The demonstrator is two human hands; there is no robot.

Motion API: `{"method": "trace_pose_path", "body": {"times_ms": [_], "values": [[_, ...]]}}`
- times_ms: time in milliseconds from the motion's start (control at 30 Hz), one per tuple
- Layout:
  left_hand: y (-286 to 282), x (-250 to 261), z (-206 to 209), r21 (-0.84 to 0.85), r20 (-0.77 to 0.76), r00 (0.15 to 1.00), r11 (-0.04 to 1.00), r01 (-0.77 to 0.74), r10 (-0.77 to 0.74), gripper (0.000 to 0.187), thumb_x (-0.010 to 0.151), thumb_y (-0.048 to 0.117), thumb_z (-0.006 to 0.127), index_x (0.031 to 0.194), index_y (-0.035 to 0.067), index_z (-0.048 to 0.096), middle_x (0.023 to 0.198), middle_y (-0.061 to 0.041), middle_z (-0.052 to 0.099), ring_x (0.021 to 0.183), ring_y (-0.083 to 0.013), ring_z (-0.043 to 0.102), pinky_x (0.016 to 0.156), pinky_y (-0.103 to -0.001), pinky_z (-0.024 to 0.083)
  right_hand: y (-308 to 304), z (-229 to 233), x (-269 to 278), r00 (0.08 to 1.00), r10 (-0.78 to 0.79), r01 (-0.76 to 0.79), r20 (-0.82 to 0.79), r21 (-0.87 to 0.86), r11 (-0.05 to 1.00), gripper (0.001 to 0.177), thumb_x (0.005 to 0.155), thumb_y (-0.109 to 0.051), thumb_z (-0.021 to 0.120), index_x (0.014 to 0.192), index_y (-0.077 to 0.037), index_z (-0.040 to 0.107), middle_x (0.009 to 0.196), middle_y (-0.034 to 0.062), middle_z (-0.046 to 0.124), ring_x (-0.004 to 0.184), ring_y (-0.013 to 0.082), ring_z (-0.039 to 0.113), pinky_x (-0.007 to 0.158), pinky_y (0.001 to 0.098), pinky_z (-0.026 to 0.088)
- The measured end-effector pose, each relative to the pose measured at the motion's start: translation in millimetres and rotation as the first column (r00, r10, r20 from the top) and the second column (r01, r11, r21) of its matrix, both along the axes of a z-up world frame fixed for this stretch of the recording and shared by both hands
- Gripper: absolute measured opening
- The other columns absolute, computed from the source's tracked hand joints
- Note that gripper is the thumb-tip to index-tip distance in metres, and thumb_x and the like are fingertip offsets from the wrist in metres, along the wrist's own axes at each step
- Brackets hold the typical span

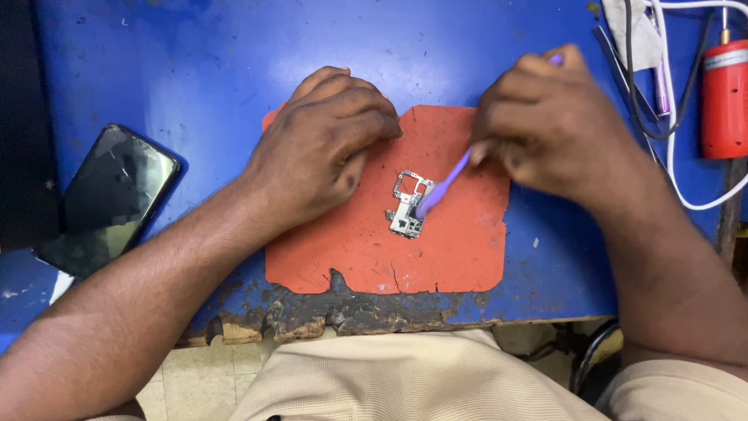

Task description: The person uses a purple toothbrush to scrub a small electronic component placed on a red mat. The person holds the component steady with the left hand while scrubbing with the right hand. The component is flipped over once to clean the other side.

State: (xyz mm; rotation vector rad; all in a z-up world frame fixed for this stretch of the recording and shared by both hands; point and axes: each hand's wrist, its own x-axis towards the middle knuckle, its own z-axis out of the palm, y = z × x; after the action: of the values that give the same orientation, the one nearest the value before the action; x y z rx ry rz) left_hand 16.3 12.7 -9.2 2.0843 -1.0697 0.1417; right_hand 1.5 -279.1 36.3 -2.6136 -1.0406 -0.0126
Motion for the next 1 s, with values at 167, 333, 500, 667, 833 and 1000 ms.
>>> {"method": "trace_pose_path", "body": {"times_ms": [167, 333, 500, 667, 833, 1000], "values": [[-0.8, -0.9, 0.1, -0.012, 0.004, 1.0, 1.0, -0.012, 0.012, 0.03, 0.08, -0.01, 0.066, 0.105, 0.005, 0.071, 0.113, -0.005, 0.069, 0.113, -0.025, 0.064, 0.109, -0.042, 0.046, 5.1, 0.4, -0.7, 0.998, 0.012, -0.012, 0.056, -0.012, 1.0, 0.02, 0.077, -0.015, 0.089, 0.082, -0.016, 0.069, 0.093, -0.0047, 0.066, 0.093, 0.0188, 0.059, 0.088, 0.0432, 0.036], [-1.6, -1.0, -0.9, -0.013, 0.007, 1.0, 1.0, -0.011, 0.011, 0.03, 0.08, -0.01, 0.066, 0.105, 0.005, 0.071, 0.112, -0.005, 0.069, 0.113, -0.0241, 0.065, 0.11, -0.043, 0.045, 6.0, 4.5, -1.1, 0.996, -0.07, 0.071, 0.058, -0.013, 0.997, 0.02, 0.083, -0.017, 0.09, 0.086, -0.016, 0.07, 0.096, -0.0045, 0.066, 0.095, 0.0191, 0.058, 0.088, 0.041, 0.036], [-1.2, -0.8, 0.2, -0.011, -0.004, 1.0, 1.0, -0.008, 0.008, 0.03, 0.078, -0.01, 0.066, 0.105, 0.005, 0.071, 0.112, -0.006, 0.069, 0.112, -0.0256, 0.064, 0.109, -0.043, 0.045, 7.5, 2.8, -3.4, 0.995, 0.053, -0.052, 0.089, -0.009, 0.999, 0.019, 0.071, -0.005, 0.082, 0.08, -0.017, 0.07, 0.088, -0.0056, 0.066, 0.09, 0.0192, 0.06, 0.085, 0.0424, 0.037], [-3.0, 1.0, 6.1, 0.009, -0.016, 1.0, 1.0, -0.001, 0.001, 0.032, 0.075, -0.008, 0.066, 0.104, 0.004, 0.071, 0.111, -0.008, 0.069, 0.11, -0.0275, 0.064, 0.106, -0.043, 0.046, 4.8, 2.8, 0.6, 0.997, -0.012, 0.013, 0.077, -0.011, 1.0, 0.017, 0.073, -0.01, 0.083, 0.08, -0.018, 0.069, 0.089, -0.0047, 0.065, 0.089, 0.0201, 0.059, 0.084, 0.042, 0.036], [-3.9, 0.1, 6.4, 0.02, -0.028, 1.0, 1.0, 0.004, -0.004, 0.034, 0.073, -0.008, 0.064, 0.104, 0.004, 0.071, 0.111, -0.008, 0.07, 0.113, -0.0273, 0.064, 0.106, -0.043, 0.047, 9.1, 3.6, 0.3, 0.996, 0.085, -0.084, -0.015, 0.061, 0.995, 0.017, 0.069, -0.011, 0.081, 0.078, -0.019, 0.069, 0.084, -0.0051, 0.064, 0.086, 0.0186, 0.06, 0.082, 0.0413, 0.036], [-5.2, -0.8, 7.0, 0.036, -0.036, 0.999, 0.999, 0.007, -0.006, 0.033, 0.074, -0.008, 0.064, 0.104, 0.004, 0.072, 0.112, -0.008, 0.07, 0.114, -0.0267, 0.065, 0.106, -0.042, 0.047, 8.7, 6.2, 2.1, 0.999, 0.025, -0.027, 0.038, 0.056, 0.998, 0.015, 0.072, -0.013, 0.08, 0.08, -0.018, 0.069, 0.088, -0.005, 0.065, 0.089, 0.0199, 0.06, 0.083, 0.0425, 0.036]]}}
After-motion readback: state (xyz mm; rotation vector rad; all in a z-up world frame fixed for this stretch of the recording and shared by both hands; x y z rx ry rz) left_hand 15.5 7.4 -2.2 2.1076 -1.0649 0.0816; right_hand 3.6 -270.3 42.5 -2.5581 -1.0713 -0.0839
